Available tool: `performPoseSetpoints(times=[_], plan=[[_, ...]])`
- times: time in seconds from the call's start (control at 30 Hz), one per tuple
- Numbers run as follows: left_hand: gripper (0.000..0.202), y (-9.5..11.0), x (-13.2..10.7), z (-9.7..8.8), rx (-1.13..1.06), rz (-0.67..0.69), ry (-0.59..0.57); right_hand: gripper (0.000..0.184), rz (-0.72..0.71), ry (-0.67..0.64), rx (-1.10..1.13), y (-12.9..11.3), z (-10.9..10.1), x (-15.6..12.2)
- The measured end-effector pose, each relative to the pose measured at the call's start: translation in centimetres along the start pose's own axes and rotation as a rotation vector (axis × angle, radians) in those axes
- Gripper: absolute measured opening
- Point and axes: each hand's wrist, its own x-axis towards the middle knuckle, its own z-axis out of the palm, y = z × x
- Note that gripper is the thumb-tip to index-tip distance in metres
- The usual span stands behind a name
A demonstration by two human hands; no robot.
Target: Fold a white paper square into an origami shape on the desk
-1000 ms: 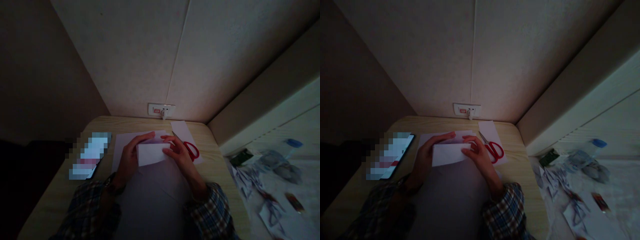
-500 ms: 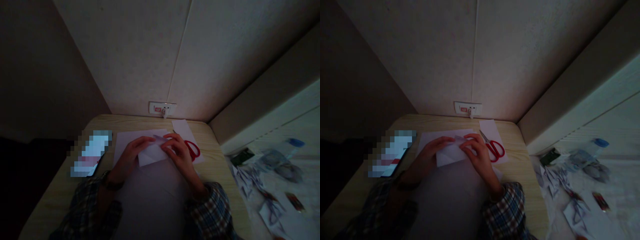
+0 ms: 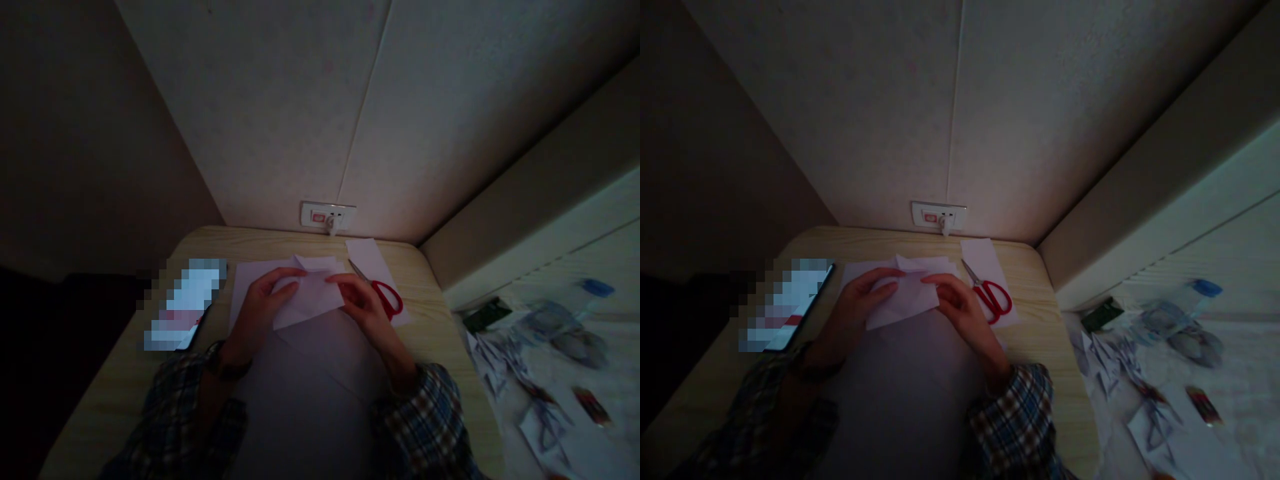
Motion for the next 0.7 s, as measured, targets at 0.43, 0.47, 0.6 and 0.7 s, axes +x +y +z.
performPoseSetpoints(times=[0.43,0.47,0.6,0.7], plan=[[0.019,0.26,-0.03,0.07,0.180,0.110,-0.027,0.016,-0.206,0.018,-0.350,-0.37,0.00,-0.01],[0.024,0.29,-0.09,0.11,0.150,0.078,-0.029,0.016,-0.213,0.007,-0.360,-0.42,-0.04,-0.03],[0.037,0.63,-0.14,0.25,0.100,0.077,-0.076,0.017,-0.231,-0.031,-0.386,-0.57,-0.16,-0.12],[0.028,0.93,-0.04,0.36,0.137,0.159,-0.098,0.016,-0.245,-0.031,-0.377,-0.72,-0.10,-0.20]])
